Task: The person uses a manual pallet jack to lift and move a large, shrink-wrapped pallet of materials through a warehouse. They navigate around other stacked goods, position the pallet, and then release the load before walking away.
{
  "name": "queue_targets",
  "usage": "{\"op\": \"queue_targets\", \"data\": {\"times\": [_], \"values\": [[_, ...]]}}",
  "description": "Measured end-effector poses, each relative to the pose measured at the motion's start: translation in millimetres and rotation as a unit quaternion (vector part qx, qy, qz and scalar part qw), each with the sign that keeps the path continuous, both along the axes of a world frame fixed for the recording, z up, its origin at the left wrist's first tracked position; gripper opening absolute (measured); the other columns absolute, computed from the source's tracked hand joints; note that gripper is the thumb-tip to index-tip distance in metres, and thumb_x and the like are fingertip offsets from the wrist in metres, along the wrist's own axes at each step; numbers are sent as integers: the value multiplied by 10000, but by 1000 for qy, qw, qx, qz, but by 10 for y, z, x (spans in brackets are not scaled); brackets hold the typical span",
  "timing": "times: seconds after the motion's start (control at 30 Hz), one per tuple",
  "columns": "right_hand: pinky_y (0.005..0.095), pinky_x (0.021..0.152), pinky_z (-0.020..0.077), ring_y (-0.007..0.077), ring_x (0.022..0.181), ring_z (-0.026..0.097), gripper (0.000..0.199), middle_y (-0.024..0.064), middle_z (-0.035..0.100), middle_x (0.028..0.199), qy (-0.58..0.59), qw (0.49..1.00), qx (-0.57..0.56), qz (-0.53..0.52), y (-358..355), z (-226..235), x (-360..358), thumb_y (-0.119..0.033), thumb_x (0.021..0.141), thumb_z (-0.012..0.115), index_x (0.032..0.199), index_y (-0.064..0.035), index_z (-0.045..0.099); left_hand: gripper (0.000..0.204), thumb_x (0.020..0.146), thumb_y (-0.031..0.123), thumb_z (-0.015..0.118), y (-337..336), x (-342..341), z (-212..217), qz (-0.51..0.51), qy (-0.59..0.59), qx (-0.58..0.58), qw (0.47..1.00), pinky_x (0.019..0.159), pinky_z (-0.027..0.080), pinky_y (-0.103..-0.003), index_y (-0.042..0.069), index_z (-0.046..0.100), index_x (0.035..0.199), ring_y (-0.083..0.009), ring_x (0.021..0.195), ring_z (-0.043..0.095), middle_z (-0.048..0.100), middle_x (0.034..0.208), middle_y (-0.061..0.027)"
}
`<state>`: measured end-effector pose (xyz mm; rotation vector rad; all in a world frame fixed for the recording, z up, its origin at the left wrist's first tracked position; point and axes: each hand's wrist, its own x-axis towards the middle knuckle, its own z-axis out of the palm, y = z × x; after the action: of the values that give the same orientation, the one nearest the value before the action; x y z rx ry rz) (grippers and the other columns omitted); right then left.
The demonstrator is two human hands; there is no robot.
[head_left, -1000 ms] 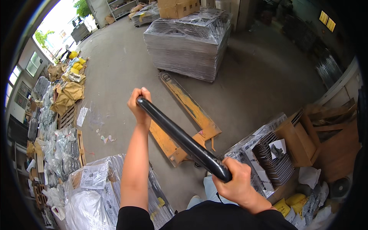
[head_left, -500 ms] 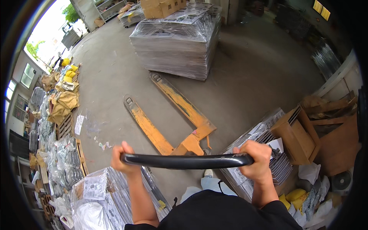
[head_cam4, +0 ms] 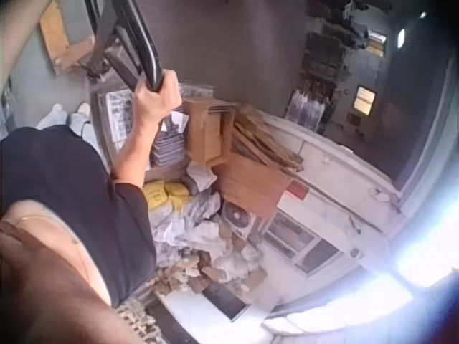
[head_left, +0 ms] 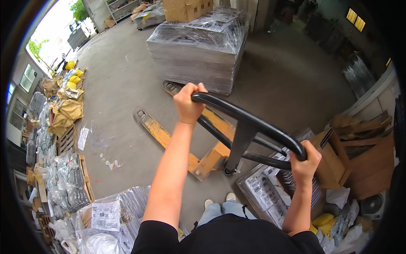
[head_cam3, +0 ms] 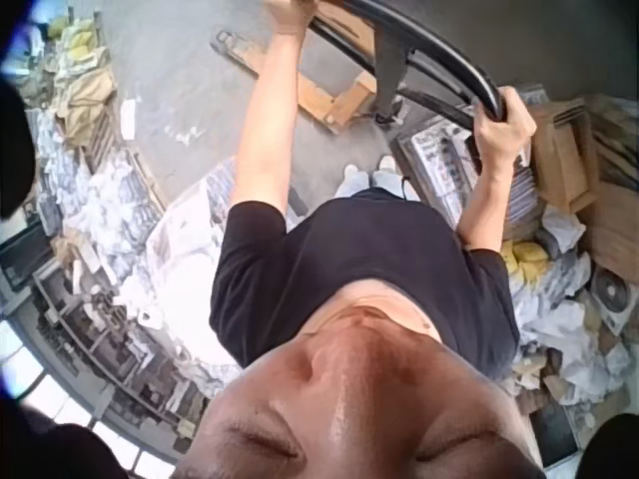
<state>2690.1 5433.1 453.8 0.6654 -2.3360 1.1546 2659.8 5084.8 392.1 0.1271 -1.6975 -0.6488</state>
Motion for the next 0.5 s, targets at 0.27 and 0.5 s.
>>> {"op": "queue_targets", "data": {"times": [0.27, 0.5], "values": [[304, 525, 366, 192, 533, 407, 179, 116, 418, 606, 71, 996, 23, -55, -144, -57, -878, 17, 719, 684, 728, 2, 506, 310, 838, 152, 736, -130, -506, -21, 21, -38, -27, 999, 465, 438, -355, 71, 503, 650, -304, 484, 541, 528, 560, -112], [238, 548, 298, 61, 625, 324, 291, -34, 353, 636, 27, 996, -69, -50, 97, -269, -2681, -100, 908, 682, 724, -33, 468, 268, 836, 185, 734, 314, -808, 84, -36, -68, -79, 994, 448, 447, -367, 90, 511, 720, -283, 504, 572, 537, 635, -62]]}}
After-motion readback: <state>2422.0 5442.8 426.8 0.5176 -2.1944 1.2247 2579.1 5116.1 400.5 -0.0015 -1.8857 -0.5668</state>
